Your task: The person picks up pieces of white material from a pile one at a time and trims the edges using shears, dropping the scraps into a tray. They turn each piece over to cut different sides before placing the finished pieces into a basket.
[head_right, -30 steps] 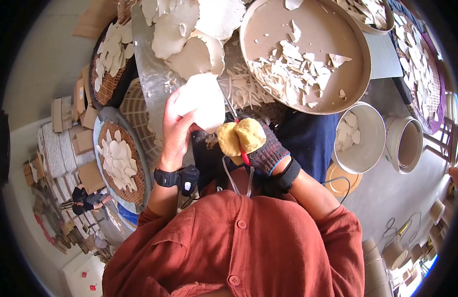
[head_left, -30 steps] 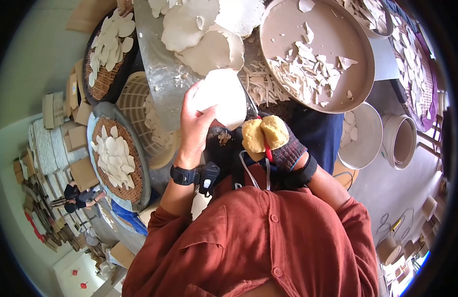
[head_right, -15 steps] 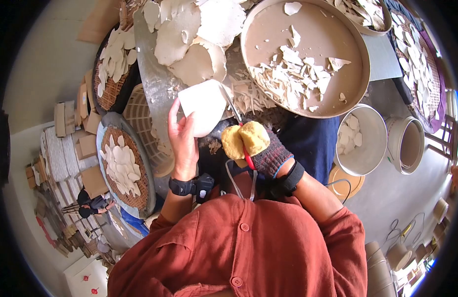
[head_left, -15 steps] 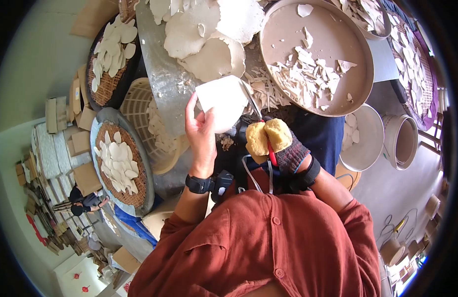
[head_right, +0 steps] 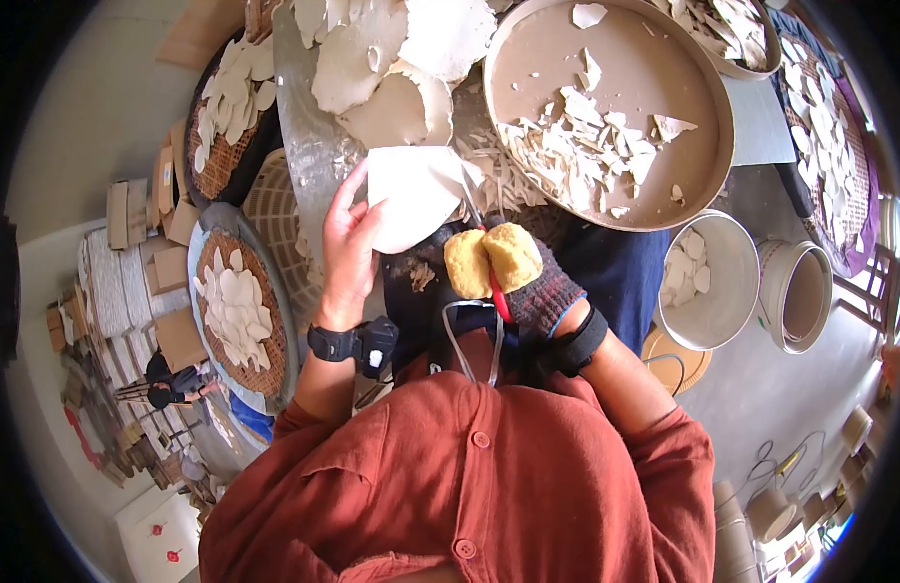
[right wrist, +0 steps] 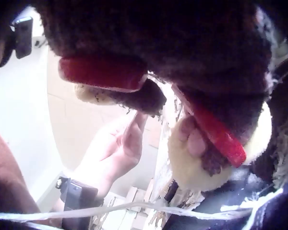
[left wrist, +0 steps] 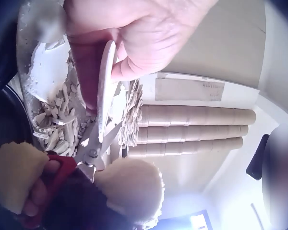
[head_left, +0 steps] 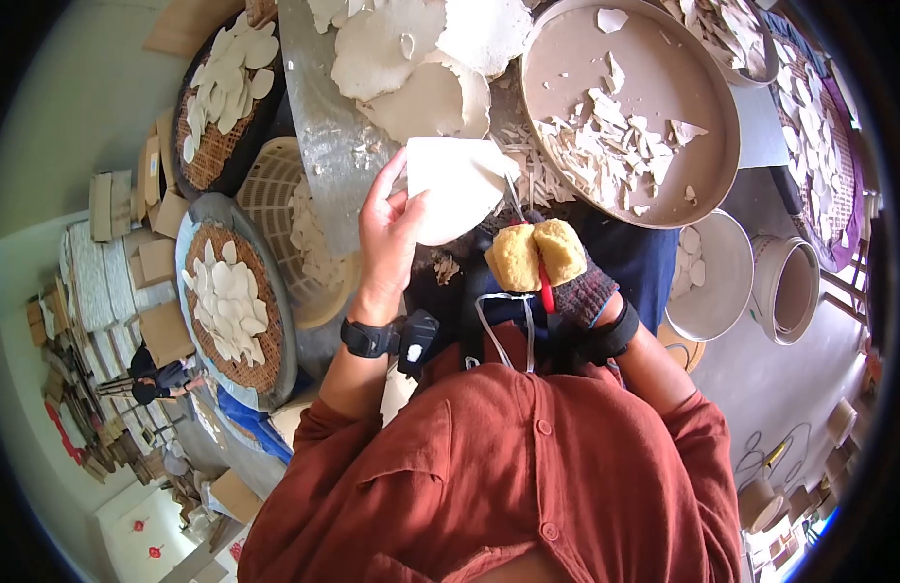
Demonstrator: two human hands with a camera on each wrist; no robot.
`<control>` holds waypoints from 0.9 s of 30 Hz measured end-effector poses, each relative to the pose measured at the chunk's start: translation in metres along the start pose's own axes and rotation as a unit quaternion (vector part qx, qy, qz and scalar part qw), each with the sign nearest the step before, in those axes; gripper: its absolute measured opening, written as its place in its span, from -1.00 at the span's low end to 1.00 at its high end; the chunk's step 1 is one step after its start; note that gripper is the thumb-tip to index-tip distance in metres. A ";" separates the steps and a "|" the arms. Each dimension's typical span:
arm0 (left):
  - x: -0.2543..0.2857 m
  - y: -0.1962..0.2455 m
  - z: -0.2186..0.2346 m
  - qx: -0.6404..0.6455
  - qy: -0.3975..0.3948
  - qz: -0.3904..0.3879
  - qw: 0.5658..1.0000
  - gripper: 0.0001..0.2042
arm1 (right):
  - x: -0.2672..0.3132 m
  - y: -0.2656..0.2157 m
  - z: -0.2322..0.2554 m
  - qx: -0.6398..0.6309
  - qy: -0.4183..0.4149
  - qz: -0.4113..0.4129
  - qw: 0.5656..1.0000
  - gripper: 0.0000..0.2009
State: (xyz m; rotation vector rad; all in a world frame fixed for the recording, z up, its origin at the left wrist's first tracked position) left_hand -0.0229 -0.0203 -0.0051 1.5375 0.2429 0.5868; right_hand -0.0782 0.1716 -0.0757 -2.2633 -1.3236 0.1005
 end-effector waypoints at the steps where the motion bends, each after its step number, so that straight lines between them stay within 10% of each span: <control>1: -0.002 0.000 0.003 -0.003 -0.009 0.008 1.000 -0.45 | 0.000 0.002 0.004 0.003 -0.008 -0.004 1.000 -0.86; 7: -0.017 0.015 0.020 -0.054 -0.081 0.041 0.994 -0.57 | 0.012 -0.009 -0.009 -0.043 0.017 -0.044 0.998 -0.82; 12: -0.022 0.032 0.027 -0.195 -0.083 -0.100 0.972 -0.82 | 0.014 -0.019 0.008 0.215 -0.089 0.059 0.971 -0.77; 16: -0.015 0.028 0.032 -0.200 -0.030 -0.185 0.962 -0.83 | 0.012 0.001 0.018 0.001 -0.195 0.064 0.979 -0.63; 21: -0.006 0.022 0.022 0.083 -0.068 0.042 0.993 -0.88 | 0.011 -0.002 -0.007 -0.086 -0.025 0.004 0.996 -0.79; 22: -0.004 0.021 0.017 0.097 -0.062 0.058 0.992 -0.88 | 0.009 0.007 0.000 -0.185 0.014 -0.034 0.982 -0.79; 27: -0.003 0.016 -0.006 -0.002 0.017 -0.052 0.998 -0.43 | -0.001 0.003 -0.003 0.112 -0.044 0.092 0.988 -0.77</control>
Point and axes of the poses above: each hand's wrist, its own x-axis away from the middle knuckle, its own z-axis out of the back of the hand, y = z × x, the point moved 2 cm from there along -x, towards the middle knuckle, and after that the axes turned 11 degrees about -x, right-handed, at the moved point
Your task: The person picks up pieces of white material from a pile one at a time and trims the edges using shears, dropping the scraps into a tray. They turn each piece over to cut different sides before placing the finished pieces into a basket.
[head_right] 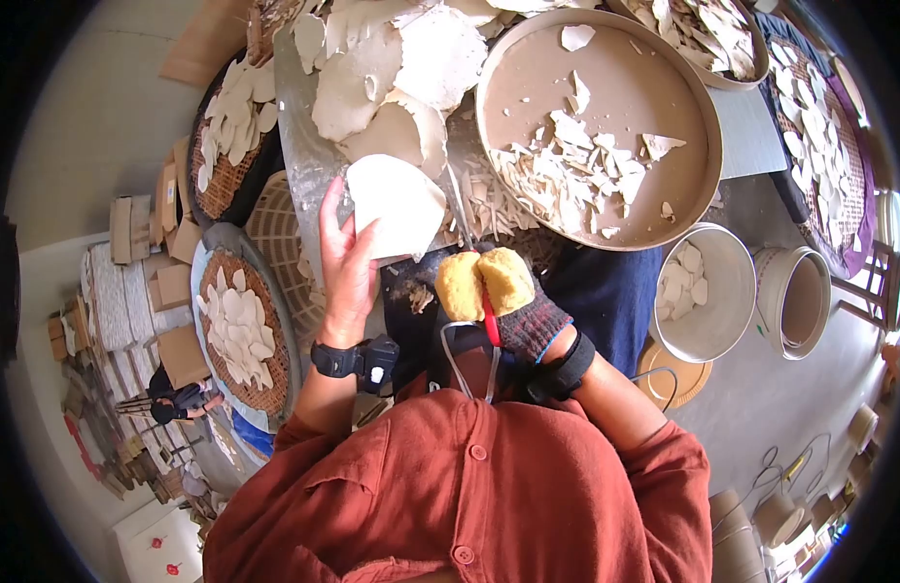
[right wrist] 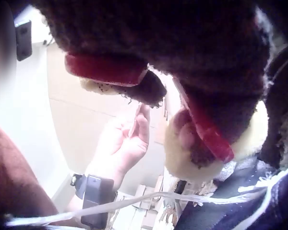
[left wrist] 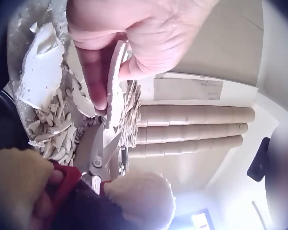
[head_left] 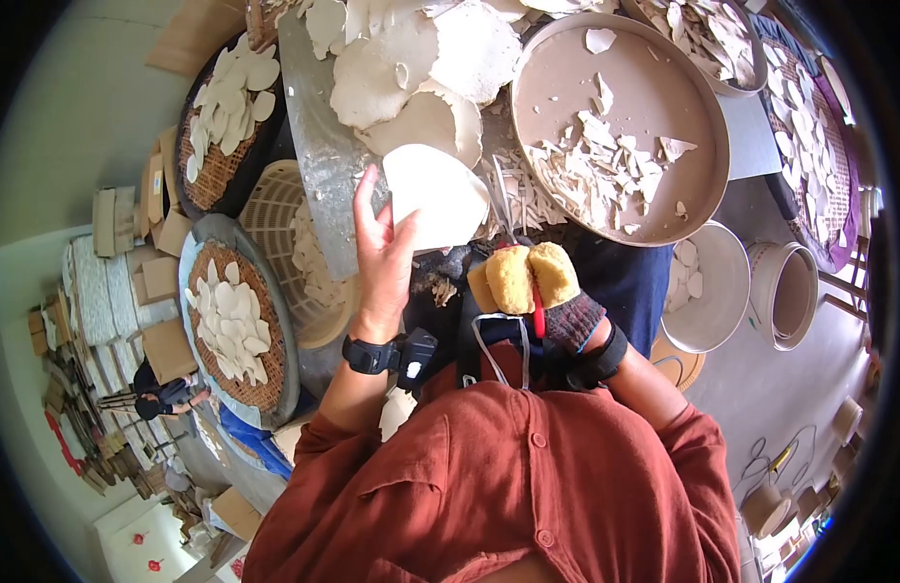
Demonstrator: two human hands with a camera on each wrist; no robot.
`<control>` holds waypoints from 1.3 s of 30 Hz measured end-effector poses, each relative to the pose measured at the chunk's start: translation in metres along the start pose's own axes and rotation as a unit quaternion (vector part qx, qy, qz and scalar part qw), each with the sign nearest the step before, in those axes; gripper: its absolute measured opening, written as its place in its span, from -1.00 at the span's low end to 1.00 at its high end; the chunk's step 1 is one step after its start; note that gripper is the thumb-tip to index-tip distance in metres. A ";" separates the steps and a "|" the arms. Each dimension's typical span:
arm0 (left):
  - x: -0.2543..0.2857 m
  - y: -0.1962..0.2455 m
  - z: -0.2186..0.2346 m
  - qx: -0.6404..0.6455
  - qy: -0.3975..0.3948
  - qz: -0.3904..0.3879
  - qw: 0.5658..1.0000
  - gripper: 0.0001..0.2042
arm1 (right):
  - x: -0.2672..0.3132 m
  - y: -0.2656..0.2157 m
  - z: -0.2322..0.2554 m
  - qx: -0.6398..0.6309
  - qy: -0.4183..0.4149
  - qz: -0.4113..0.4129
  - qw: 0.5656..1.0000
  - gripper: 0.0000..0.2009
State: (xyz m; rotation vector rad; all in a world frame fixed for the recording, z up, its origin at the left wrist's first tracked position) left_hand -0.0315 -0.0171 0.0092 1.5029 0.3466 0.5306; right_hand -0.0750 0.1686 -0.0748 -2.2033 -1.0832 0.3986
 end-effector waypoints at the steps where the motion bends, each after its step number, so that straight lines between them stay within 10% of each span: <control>1: -0.001 -0.006 0.000 -0.010 -0.004 -0.017 1.000 -0.40 | -0.003 -0.005 -0.003 0.011 -0.002 0.002 1.000 -0.77; 3: -0.001 -0.011 -0.003 -0.023 0.001 -0.046 0.999 -0.37 | -0.005 -0.006 -0.014 -0.491 0.077 -0.176 0.850 -0.76; 4: 0.000 -0.012 -0.006 -0.027 0.009 -0.056 0.998 -0.38 | -0.007 -0.007 -0.009 -0.185 -0.010 -0.097 0.978 -0.77; 5: 0.000 -0.012 -0.007 -0.030 0.018 -0.067 0.997 -0.38 | -0.009 -0.011 -0.008 0.146 -0.032 0.010 0.989 -0.78; 7: -0.002 -0.009 -0.005 -0.015 0.004 -0.034 0.999 -0.40 | -0.002 -0.008 -0.010 -0.225 0.008 -0.108 0.968 -0.79; 8: -0.002 -0.007 -0.004 -0.008 -0.003 -0.016 1.000 -0.41 | -0.002 -0.015 -0.012 -0.034 -0.044 -0.046 0.997 -0.79; 10: -0.004 0.000 0.001 -0.004 -0.034 0.038 0.999 -0.42 | 0.000 -0.027 -0.015 0.345 -0.137 0.080 0.925 -0.80; 13: -0.007 0.001 0.003 -0.004 -0.050 0.074 0.996 -0.43 | 0.012 0.002 -0.001 -0.180 0.021 -0.155 0.971 -0.75; 22: -0.011 0.001 0.003 -0.024 -0.060 0.065 0.996 -0.43 | 0.008 -0.011 -0.008 0.216 -0.046 -0.030 0.975 -0.80; 28: -0.008 0.002 0.003 -0.061 -0.100 0.033 0.993 -0.45 | 0.006 -0.017 -0.021 -0.244 0.099 -0.140 0.954 -0.85; 30: -0.013 0.003 0.007 -0.109 -0.134 -0.011 0.985 -0.44 | -0.003 -0.010 -0.015 0.241 -0.091 0.093 0.962 -0.86; 32: -0.009 0.009 0.008 -0.087 -0.121 0.017 0.989 -0.45 | -0.001 -0.021 -0.003 0.351 -0.096 0.074 0.929 -0.87; 34: -0.007 0.016 0.002 -0.082 -0.125 0.048 0.988 -0.43 | 0.002 -0.038 -0.020 0.313 -0.033 0.057 0.948 -0.86; 37: -0.012 0.039 0.005 -0.138 -0.220 0.077 0.963 -0.35 | 0.014 -0.030 -0.008 0.445 -0.047 0.256 0.856 -0.84; 39: -0.022 0.069 0.005 -0.194 -0.329 0.171 0.908 -0.35 | 0.026 -0.022 0.003 0.321 -0.005 0.052 0.946 -0.76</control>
Point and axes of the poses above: each hand's wrist, its own x-axis away from the middle knuckle, its own z-axis out of the back of the hand, y = z × x, the point moved 2 cm from there along -x, towards the middle knuckle, and after that the axes turned 11 degrees about -x, right-handed, at the moved point
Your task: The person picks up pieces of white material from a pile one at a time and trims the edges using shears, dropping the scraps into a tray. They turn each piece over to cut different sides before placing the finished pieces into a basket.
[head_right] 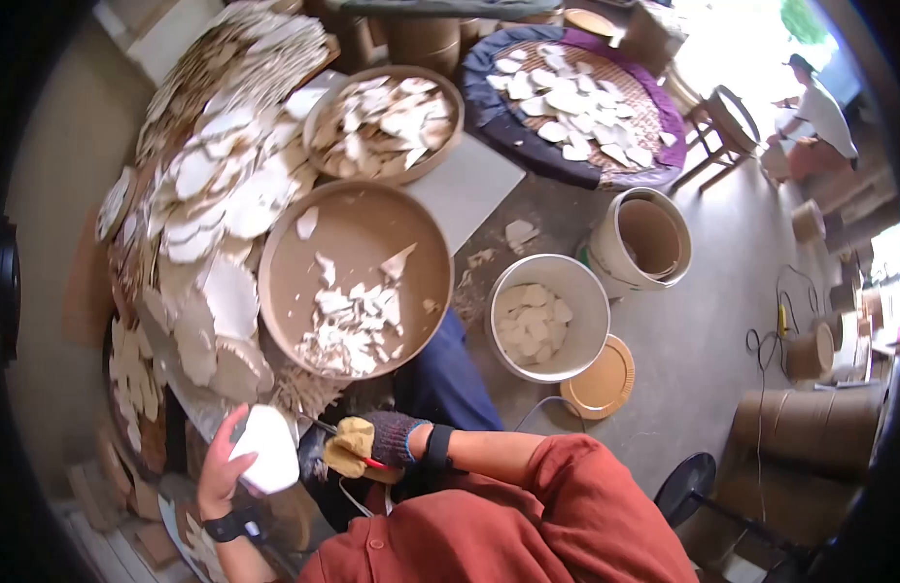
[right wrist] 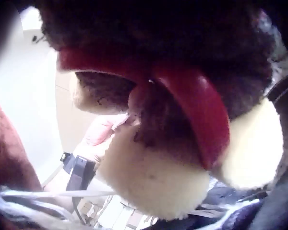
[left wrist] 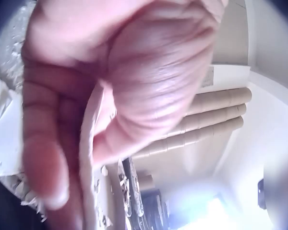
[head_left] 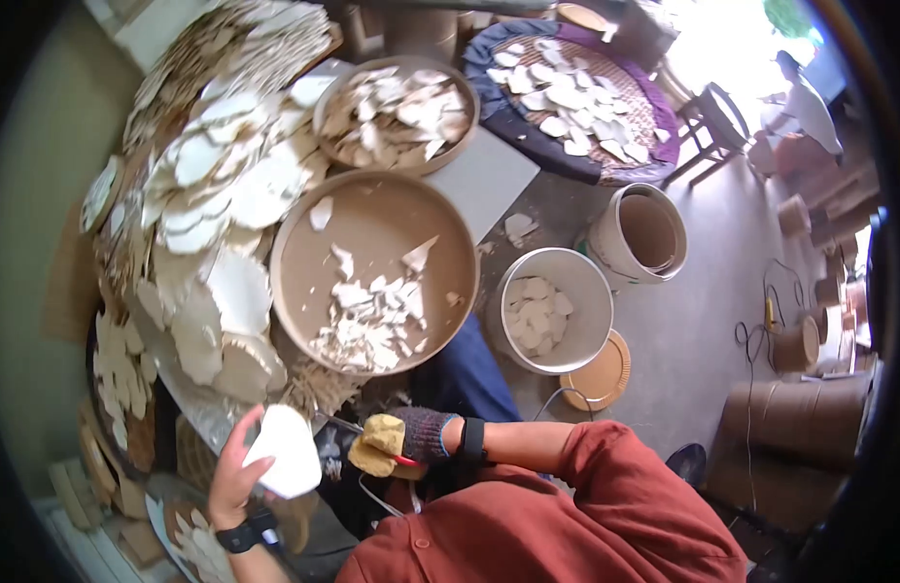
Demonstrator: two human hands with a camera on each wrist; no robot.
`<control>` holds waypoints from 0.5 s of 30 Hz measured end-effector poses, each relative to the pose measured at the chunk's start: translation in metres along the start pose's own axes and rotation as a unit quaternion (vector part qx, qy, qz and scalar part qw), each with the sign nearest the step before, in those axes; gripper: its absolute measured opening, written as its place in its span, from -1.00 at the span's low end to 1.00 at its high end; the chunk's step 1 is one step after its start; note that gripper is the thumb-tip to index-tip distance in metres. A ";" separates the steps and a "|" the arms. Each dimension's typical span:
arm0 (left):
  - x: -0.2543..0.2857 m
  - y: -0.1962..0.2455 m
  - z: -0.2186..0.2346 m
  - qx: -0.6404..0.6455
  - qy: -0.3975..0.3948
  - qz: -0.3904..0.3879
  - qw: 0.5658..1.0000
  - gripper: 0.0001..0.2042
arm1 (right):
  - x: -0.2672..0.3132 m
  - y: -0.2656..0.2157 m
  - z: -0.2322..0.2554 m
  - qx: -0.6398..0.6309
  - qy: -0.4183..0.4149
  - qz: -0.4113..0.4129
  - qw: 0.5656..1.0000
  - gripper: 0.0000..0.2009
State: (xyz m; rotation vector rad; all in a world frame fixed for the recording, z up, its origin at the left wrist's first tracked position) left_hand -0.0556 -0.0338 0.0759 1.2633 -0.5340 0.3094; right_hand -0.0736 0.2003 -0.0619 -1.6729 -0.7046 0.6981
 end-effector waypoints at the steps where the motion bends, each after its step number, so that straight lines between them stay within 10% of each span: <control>1: 0.000 0.011 0.008 -0.032 -0.056 0.040 0.997 -0.36 | 0.003 -0.016 0.008 0.000 -0.012 0.013 1.000 -0.73; 3: -0.018 0.041 0.006 -0.164 -0.149 0.063 0.973 -0.56 | 0.011 -0.035 0.013 0.053 -0.038 0.078 0.995 -0.67; 5: -0.052 0.068 -0.028 -0.258 -0.161 -0.088 0.949 -0.66 | 0.014 -0.020 0.010 0.147 -0.062 0.084 0.984 -0.74; 8: -0.066 0.132 -0.121 0.124 -0.230 -0.264 0.928 -0.20 | 0.016 -0.012 0.004 0.178 -0.069 0.009 0.981 -0.81; 10: -0.066 0.146 -0.146 0.003 -0.255 -0.333 0.908 -0.21 | 0.017 -0.019 0.008 0.197 -0.095 0.075 0.973 -0.82; 12: -0.074 0.126 -0.136 -0.068 -0.219 -0.259 0.938 -0.38 | 0.011 -0.052 0.017 0.142 -0.153 -0.161 0.965 -0.80; 15: -0.059 0.065 -0.095 -0.021 -0.059 -0.164 0.985 -0.60 | 0.024 0.036 -0.020 0.120 -0.123 0.057 0.983 -0.77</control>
Point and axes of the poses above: each hand's wrist, its own x-axis away from the middle knuckle, its own z-axis out of the back of the hand, y = z × x, the point moved 2 cm from there along -x, towards the middle knuckle, and after that the axes turned 11 degrees about -x, right-handed, at the moved point
